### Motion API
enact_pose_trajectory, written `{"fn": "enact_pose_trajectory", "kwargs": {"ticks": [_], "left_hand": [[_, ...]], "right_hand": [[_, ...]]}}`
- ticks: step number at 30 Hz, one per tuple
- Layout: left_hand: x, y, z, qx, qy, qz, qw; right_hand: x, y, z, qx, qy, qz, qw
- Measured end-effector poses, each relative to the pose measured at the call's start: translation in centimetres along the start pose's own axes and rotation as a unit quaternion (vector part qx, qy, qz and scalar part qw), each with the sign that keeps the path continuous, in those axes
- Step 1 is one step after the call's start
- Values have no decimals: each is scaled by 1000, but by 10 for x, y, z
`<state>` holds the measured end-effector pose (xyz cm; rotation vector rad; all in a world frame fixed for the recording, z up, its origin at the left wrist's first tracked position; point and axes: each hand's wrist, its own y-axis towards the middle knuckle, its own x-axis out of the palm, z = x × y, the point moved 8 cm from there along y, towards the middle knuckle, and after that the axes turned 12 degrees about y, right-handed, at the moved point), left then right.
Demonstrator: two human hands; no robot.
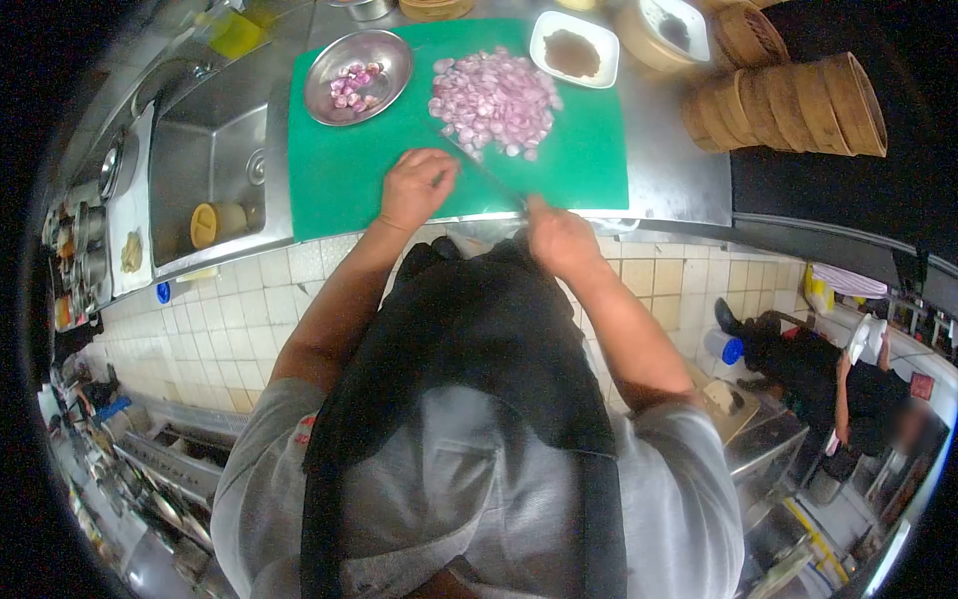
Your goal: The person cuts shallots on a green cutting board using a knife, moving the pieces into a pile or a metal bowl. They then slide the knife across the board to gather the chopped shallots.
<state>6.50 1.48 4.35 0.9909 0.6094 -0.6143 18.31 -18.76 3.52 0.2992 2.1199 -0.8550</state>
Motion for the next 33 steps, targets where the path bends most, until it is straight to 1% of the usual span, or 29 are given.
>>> {"fn": "enact_pose_trajectory", "kwargs": {"ticks": [2, 6, 9, 11, 12, 15, 18, 21, 24, 29, 33], "left_hand": [[0, 1, 3, 5, 14, 0, 1000], [4, 0, 0, 1, 18, -10, 1000], [5, -1, -1, 0, 16, -15, 1000], [8, -1, -2, -2, 21, -21, 1000], [7, -1, -2, 0, 20, -16, 1000], [4, -1, -3, 3, 20, -3, 1000], [7, 0, -1, 5, 9, 0, 1000], [4, -1, -2, 3, 13, 1, 1000], [3, -2, -2, 5, 10, -2, 1000], [8, -3, -3, 0, 10, 1, 1000], [7, -3, -4, 0, 6, -3, 1000]], "right_hand": [[3, 3, 5, -3, -8, 1, 1000], [-5, -3, -3, -13, -18, 17, 1000], [-13, -18, -15, -48, -5, 48, 998], [4, -12, -6, -70, 5, 60, 996], [4, -12, -11, -80, 10, 65, 995], [-2, -13, -18, -71, -41, 46, 996], [-2, -16, -21, -77, -25, 58, 995], [8, -6, -13, -62, -27, 30, 997], [-2, -14, -19, -65, 13, 49, 997], [17, -2, -4, -39, 20, 37, 998], [0, -1, -11, -17, 16, 36, 999]]}}
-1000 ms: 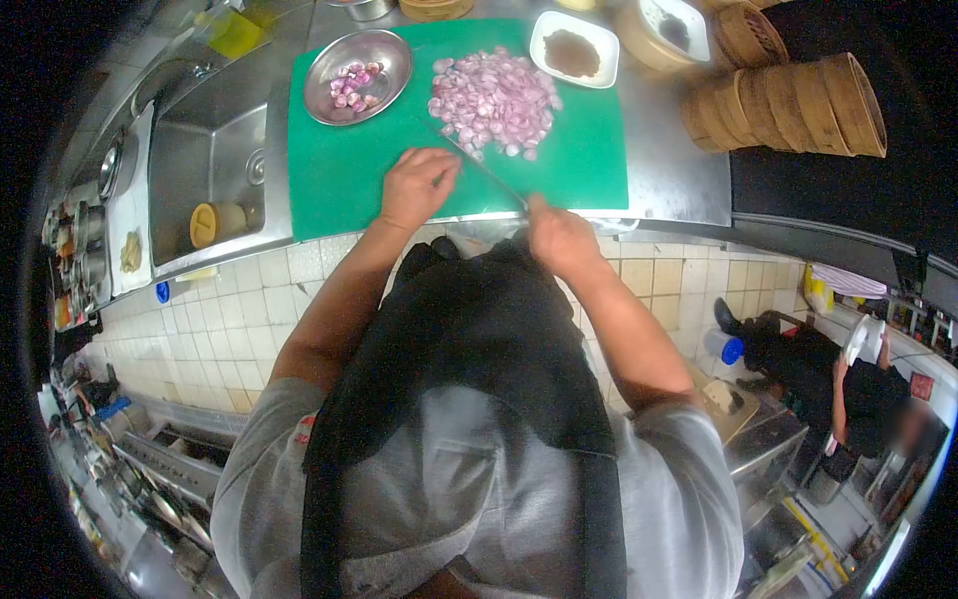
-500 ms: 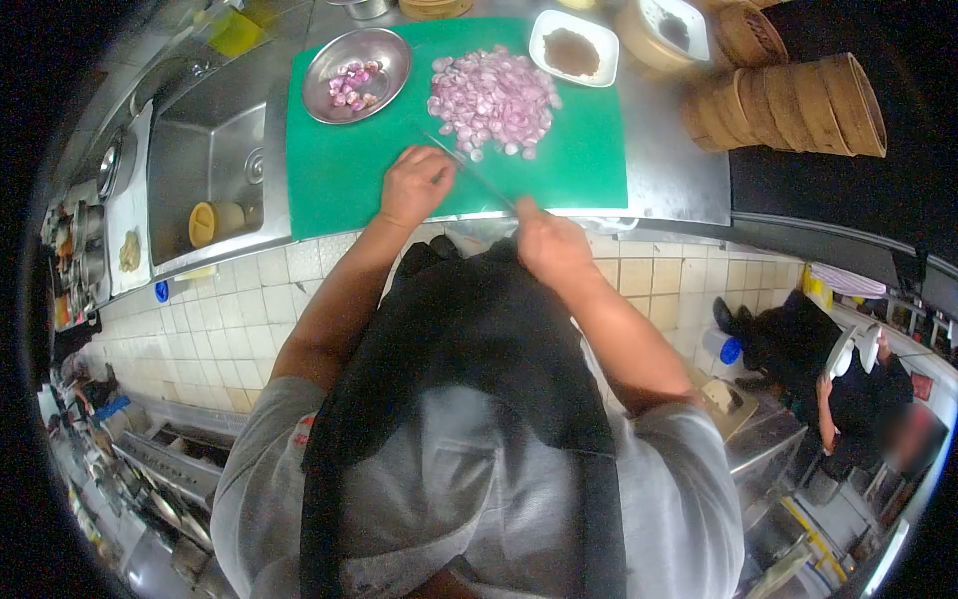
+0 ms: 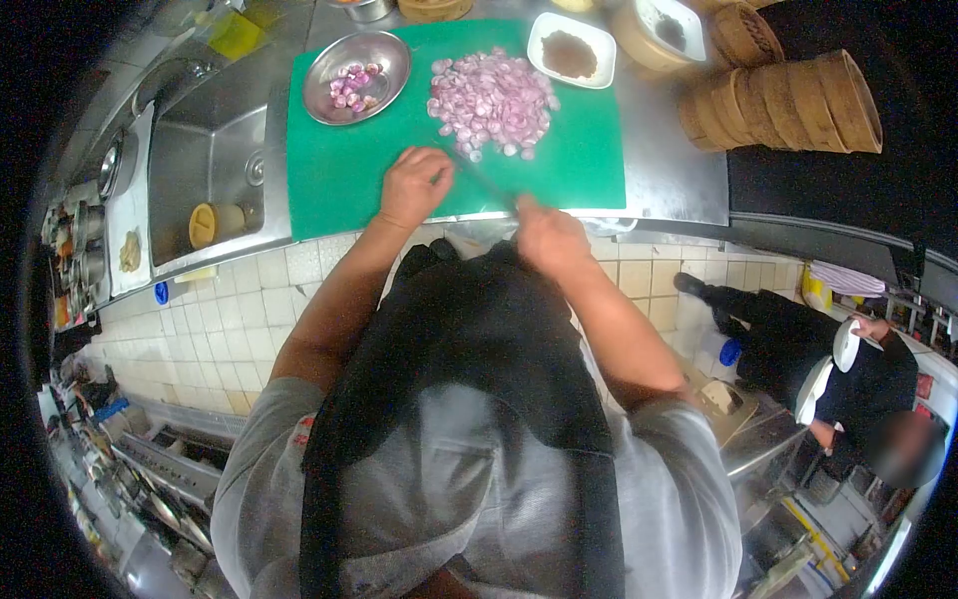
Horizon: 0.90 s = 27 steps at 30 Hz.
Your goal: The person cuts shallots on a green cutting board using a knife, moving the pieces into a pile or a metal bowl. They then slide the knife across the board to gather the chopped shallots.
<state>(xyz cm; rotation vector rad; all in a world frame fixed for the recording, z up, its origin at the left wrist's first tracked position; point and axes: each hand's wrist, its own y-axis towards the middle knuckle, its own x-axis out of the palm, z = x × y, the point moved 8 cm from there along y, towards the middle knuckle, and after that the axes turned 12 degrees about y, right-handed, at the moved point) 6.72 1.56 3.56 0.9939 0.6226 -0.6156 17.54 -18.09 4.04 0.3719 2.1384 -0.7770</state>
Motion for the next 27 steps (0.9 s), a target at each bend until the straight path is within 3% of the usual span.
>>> {"fn": "enact_pose_trajectory", "kwargs": {"ticks": [3, 9, 11, 14, 17, 20, 23, 27], "left_hand": [[-5, -2, -6, -23, -16, 0, 1000], [-40, -22, -43, -192, -109, 36, 975], [-64, -15, -56, -215, -92, 45, 971], [-89, 6, -78, -233, -36, 43, 971], [-118, 49, -85, -140, 17, 82, 987], [-117, 80, -107, -118, 106, 30, 987], [-101, 108, -120, -169, 157, -79, 970], [-53, 131, -142, -110, 225, -159, 955]], "right_hand": [[-17, -8, -2, -10, 22, 16, 1000], [-8, -16, 10, 5, 17, -97, 995], [-7, -2, 27, -8, 33, -49, 998], [-26, 13, 31, -12, 20, 13, 1000], [-42, 23, 25, -9, 15, 59, 998], [-47, 21, 15, -29, 34, 53, 998], [-36, 14, 2, -52, 63, -2, 997], [-15, 8, -4, -50, 85, -58, 993]]}}
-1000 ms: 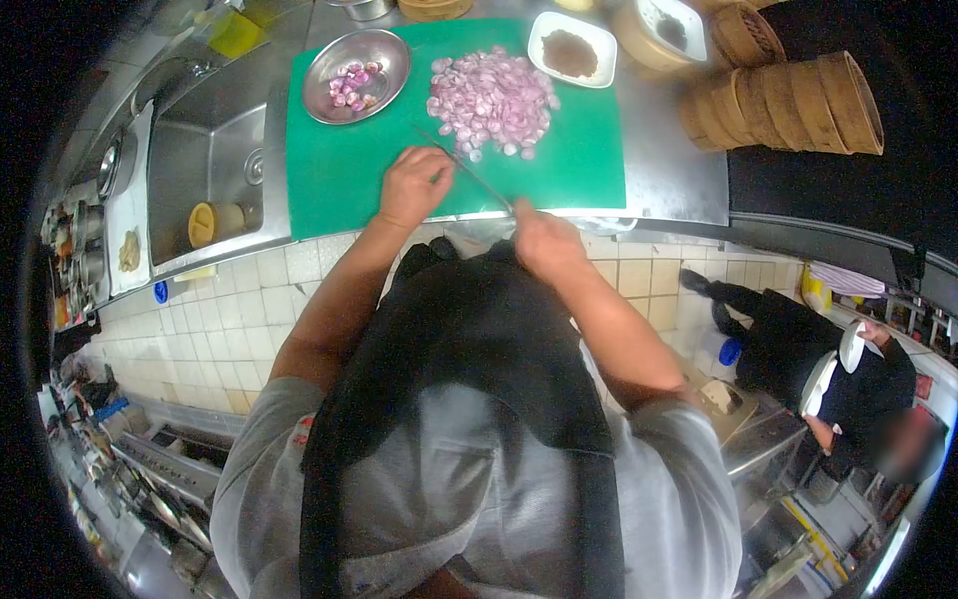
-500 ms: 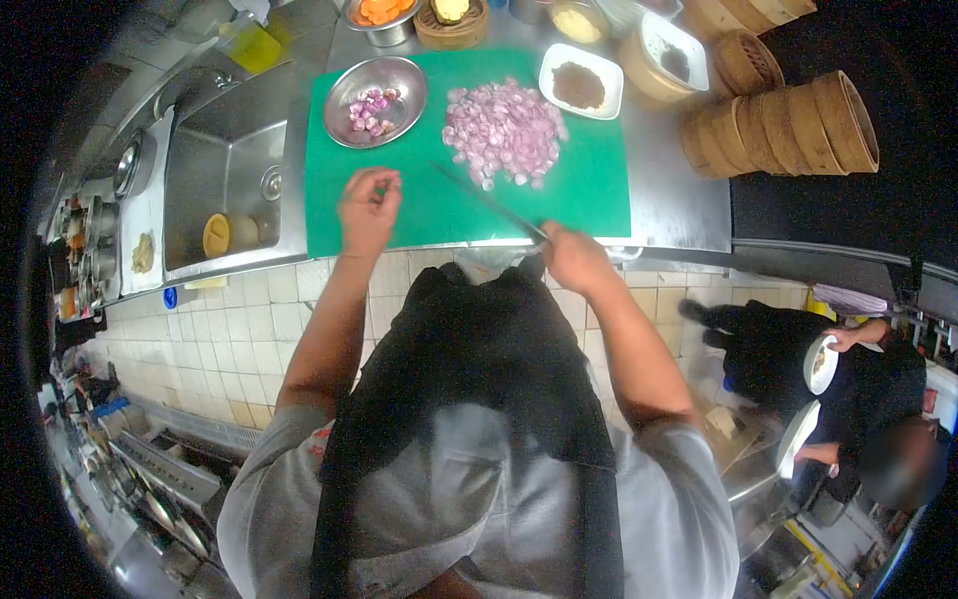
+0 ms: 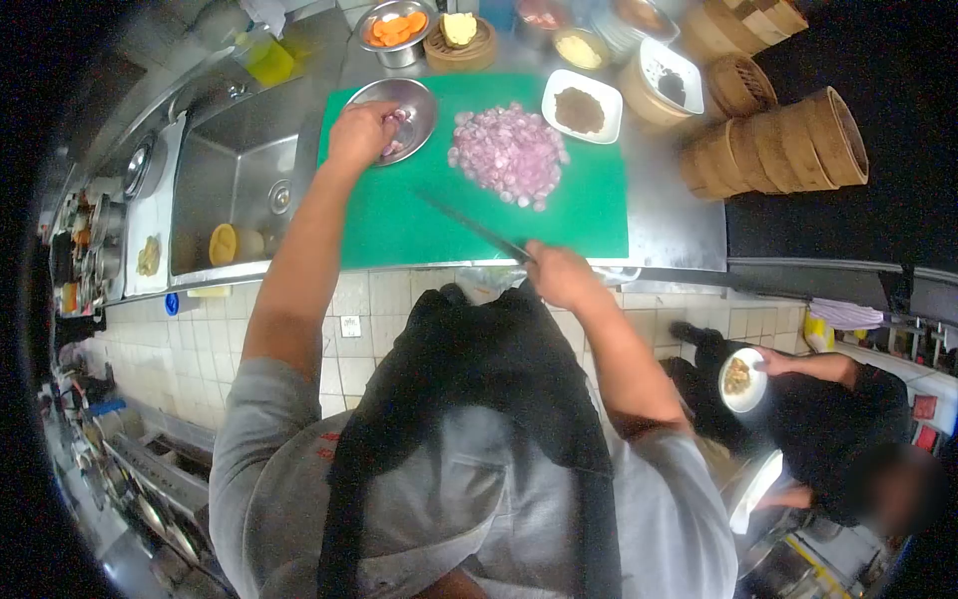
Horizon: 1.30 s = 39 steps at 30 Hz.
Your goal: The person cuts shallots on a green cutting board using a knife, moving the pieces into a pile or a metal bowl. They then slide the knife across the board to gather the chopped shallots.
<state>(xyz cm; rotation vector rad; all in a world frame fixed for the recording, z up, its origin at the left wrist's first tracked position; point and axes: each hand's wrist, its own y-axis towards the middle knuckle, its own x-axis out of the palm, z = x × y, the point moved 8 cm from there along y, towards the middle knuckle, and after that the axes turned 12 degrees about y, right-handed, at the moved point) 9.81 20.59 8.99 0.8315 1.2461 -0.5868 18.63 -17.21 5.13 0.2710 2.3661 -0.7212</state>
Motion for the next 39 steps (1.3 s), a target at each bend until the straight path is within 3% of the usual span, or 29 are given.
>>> {"fn": "enact_pose_trajectory", "kwargs": {"ticks": [5, 11, 14, 17, 20, 22, 24, 28, 39], "left_hand": [[32, 29, 18, -11, 147, -148, 978], [40, 26, 16, -18, 126, -154, 980], [51, 25, 2, -33, 97, -104, 989], [18, 3, 14, -37, -87, 25, 995], [-26, -41, 53, 56, -195, 161, 966], [-20, -82, 75, 27, -231, 144, 962], [3, -121, 90, 88, -220, 146, 960], [25, -172, 95, 116, -230, 99, 961], [27, -166, 86, 104, -225, 91, 964]], "right_hand": [[14, -2, 10, -6, 30, 3, 1000], [13, -3, 10, -1, 13, 7, 1000], [13, 1, 14, 0, 7, 0, 1000], [8, 6, 15, 12, 23, -18, 1000], [6, 14, 21, 34, 33, -25, 999], [2, 20, 25, 25, 39, -9, 999], [0, 22, 25, 18, 39, 2, 999], [-6, 18, 14, -17, 25, 25, 999], [4, -2, -10, -71, -96, 45, 992]]}}
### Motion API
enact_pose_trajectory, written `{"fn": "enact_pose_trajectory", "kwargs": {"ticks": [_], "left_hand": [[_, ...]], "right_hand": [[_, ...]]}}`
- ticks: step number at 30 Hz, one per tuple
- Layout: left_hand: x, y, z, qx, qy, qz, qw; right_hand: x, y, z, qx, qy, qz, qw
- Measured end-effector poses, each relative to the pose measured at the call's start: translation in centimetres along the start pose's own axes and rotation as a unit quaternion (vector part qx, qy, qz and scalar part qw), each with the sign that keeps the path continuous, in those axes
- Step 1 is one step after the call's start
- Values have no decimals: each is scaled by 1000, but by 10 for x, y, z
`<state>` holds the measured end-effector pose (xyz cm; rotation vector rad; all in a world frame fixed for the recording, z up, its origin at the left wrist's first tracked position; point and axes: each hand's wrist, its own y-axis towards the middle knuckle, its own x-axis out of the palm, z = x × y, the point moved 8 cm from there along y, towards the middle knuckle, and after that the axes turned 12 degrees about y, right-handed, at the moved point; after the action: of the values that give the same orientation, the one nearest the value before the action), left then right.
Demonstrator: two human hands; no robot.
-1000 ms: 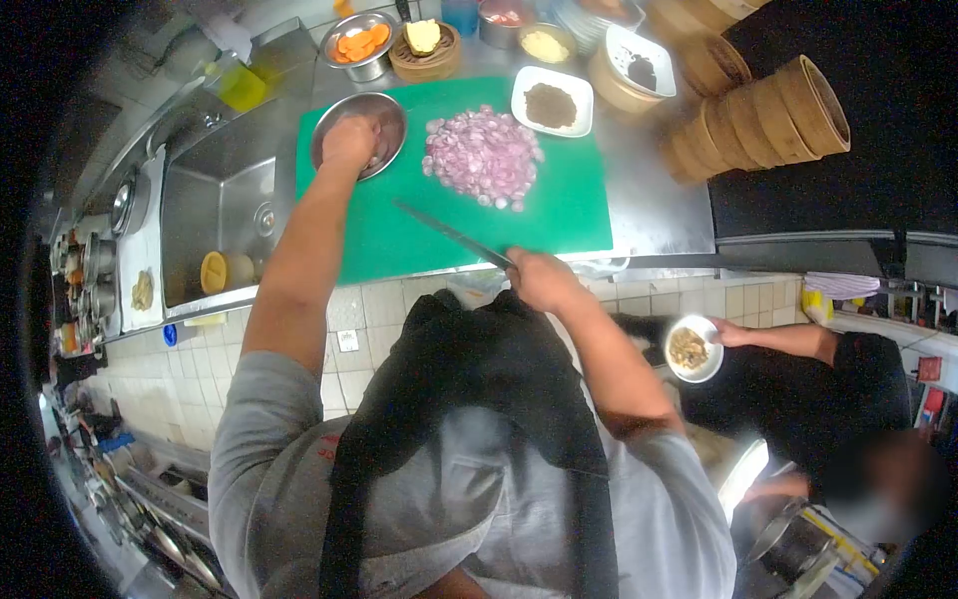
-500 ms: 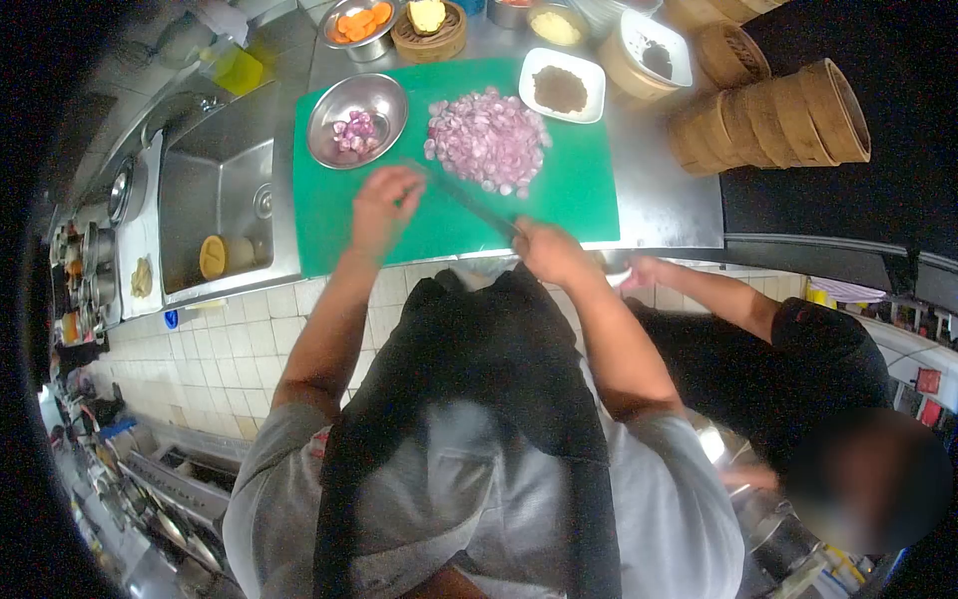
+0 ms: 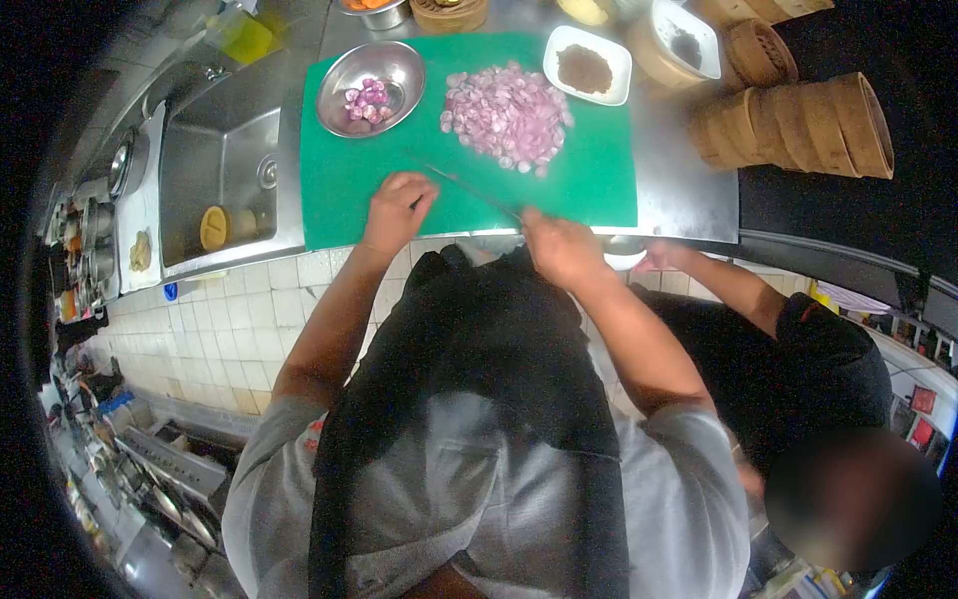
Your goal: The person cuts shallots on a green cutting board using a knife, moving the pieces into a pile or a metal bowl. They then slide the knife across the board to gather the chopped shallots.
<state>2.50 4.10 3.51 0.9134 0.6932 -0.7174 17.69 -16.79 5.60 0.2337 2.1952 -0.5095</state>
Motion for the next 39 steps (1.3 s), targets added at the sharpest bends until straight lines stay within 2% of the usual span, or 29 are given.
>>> {"fn": "enact_pose_trajectory", "kwargs": {"ticks": [2, 6, 12, 15, 18, 21, 29, 35, 39], "left_hand": [[-1, 4, -1, 21, -6, 14, 1000], [-6, 2, -1, 28, -2, 30, 999], [-9, -2, -6, -28, 54, 42, 997], [-11, 2, -1, 41, 10, 30, 999], [-8, 3, 0, 61, -15, 15, 998], [-10, 0, -2, 26, -10, 29, 999], [-11, 1, 1, 50, 17, 45, 998], [-8, -1, -1, 50, 13, 47, 998], [-8, 0, -2, 45, 14, 44, 998]], "right_hand": [[-5, -3, -6, -26, -38, 6, 999], [-20, -9, -14, -1, -28, -11, 1000], [-23, -9, -9, 23, -30, -8, 999], [-19, -6, -4, 24, -12, 2, 1000], [-15, -5, -4, 14, 4, 17, 1000], [-8, -4, -2, 17, 1, 5, 1000], [-19, -7, -24, -31, -43, 18, 998], [13, 9, 1, -10, -46, -34, 998], [5, 4, -12, -29, -43, -8, 999]]}}
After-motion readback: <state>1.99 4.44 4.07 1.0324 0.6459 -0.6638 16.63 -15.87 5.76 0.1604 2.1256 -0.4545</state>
